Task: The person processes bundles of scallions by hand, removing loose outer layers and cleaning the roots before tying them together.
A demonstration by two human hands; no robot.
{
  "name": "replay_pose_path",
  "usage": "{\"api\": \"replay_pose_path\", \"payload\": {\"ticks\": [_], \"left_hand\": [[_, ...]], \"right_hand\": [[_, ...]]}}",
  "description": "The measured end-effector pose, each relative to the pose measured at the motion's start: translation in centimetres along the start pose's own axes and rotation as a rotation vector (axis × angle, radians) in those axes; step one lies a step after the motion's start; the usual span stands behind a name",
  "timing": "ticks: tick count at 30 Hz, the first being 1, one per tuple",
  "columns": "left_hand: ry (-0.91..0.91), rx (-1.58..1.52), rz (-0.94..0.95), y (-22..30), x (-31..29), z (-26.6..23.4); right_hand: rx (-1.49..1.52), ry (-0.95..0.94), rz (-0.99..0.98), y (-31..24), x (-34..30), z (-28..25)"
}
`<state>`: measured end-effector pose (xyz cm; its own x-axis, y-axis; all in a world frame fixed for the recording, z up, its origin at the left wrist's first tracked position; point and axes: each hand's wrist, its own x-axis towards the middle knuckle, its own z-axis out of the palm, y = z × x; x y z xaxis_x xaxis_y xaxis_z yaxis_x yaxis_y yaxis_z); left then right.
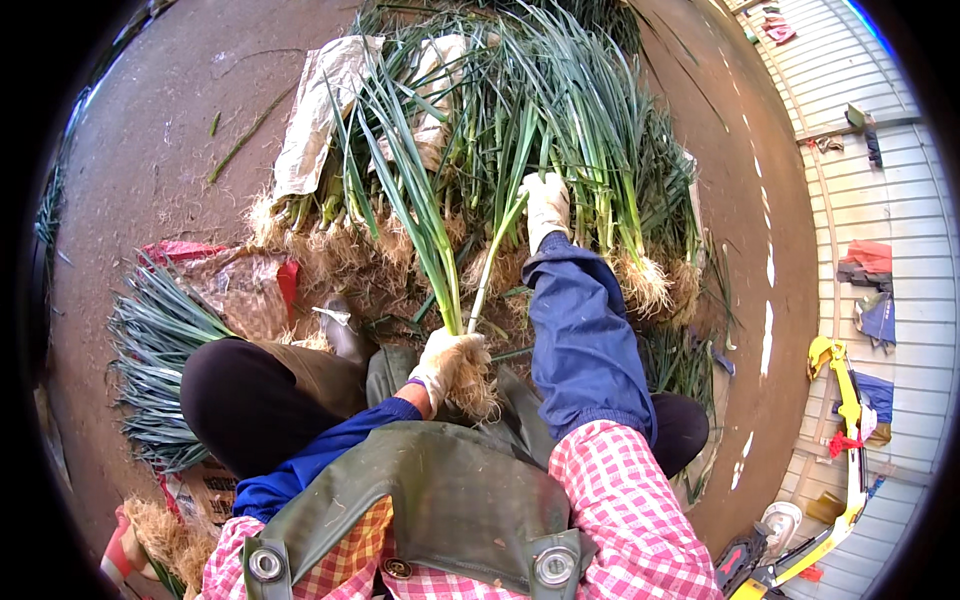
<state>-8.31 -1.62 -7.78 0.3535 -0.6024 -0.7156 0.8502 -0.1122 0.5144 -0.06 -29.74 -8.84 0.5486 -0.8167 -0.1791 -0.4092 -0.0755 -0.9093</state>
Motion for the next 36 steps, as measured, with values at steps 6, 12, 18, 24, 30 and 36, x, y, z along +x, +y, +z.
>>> {"api": "replay_pose_path", "payload": {"ticks": [6,12,18,24,30,36], "left_hand": [[-0.025,-0.044,0.02,-0.2,0.0,0.7],[-0.074,-0.119,0.029,0.8,-1.4,2.5],[-0.111,-0.117,0.051,1.2,-2.4,3.2],[-0.092,-0.17,0.057,0.1,-1.0,3.1],[-0.144,-0.275,0.032,0.5,-0.8,3.3],[-0.467,-0.586,0.19,5.4,-4.5,4.6]], "right_hand": [[0.529,-0.09,-0.05,-6.0,-4.0,-0.2],[0.447,-0.059,-0.212,-8.3,-10.0,-0.2],[0.485,-0.129,-0.04,-6.4,-16.7,-1.5],[0.487,-0.34,0.069,-5.7,-20.1,-6.9],[0.512,-0.322,-0.118,-16.2,-13.2,-20.7],[0.693,-0.32,-0.443,-30.7,-10.1,-27.9]]}}
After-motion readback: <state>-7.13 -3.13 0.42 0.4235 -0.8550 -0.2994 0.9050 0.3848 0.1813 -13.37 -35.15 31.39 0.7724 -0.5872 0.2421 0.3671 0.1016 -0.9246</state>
